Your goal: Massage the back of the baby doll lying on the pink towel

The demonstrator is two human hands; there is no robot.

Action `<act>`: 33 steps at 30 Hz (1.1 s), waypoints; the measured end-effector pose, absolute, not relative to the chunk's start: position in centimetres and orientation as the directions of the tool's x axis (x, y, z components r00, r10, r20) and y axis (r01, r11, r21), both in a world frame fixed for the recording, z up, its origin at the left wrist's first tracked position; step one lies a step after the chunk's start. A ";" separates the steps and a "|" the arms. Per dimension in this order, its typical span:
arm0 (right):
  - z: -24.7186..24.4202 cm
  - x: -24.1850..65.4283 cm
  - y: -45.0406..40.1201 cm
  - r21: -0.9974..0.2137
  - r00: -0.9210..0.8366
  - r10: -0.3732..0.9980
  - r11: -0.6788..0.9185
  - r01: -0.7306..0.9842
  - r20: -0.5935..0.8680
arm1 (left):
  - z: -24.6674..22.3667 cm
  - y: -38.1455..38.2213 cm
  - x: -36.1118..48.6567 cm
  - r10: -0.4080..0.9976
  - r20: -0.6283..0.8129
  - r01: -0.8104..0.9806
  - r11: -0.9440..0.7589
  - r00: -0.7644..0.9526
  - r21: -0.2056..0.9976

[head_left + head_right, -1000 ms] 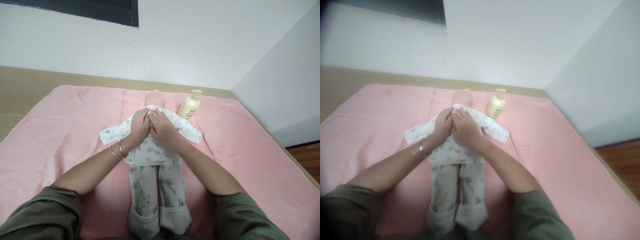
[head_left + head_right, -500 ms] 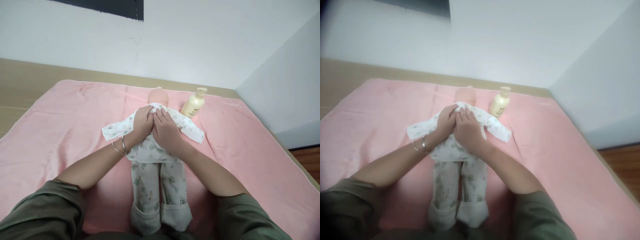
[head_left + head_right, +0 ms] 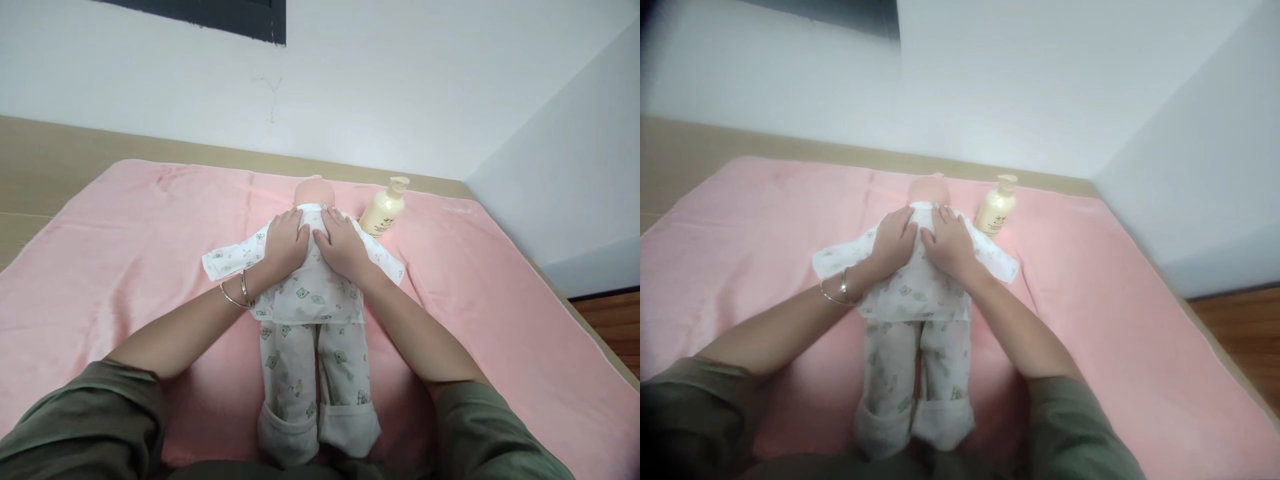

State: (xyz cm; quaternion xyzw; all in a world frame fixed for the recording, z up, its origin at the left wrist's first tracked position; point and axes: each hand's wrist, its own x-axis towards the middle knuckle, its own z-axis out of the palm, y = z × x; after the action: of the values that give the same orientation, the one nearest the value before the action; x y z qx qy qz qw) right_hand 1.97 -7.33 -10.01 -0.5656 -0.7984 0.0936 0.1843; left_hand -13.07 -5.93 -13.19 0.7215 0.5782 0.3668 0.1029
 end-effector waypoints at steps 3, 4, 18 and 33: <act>-10.0 1.0 -8.8 -0.305 -0.229 0.948 0.291 0.907 0.221 | -13.0 -5.7 -13.0 0.920 0.381 0.819 -0.286 0.090 0.497; -10.0 0.9 -9.2 -0.293 -0.227 0.945 0.292 0.910 0.237 | -12.9 -5.7 -13.0 0.922 0.374 0.832 -0.281 0.096 0.479; -9.1 3.3 -5.8 -0.312 -0.256 0.952 0.297 0.902 0.166 | -9.9 -9.9 -12.6 0.854 0.392 0.888 -0.430 0.342 0.162; -9.4 2.2 -7.4 -0.308 -0.198 0.954 0.262 0.915 0.225 | -10.1 -8.2 -12.7 0.894 0.344 0.869 -0.395 0.289 0.297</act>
State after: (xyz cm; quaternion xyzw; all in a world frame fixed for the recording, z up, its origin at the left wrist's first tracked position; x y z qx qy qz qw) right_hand 2.20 -7.37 -9.39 -0.6050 -0.7721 0.0529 0.1870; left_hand -12.70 -8.21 -10.11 0.8023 0.5493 0.2322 0.0261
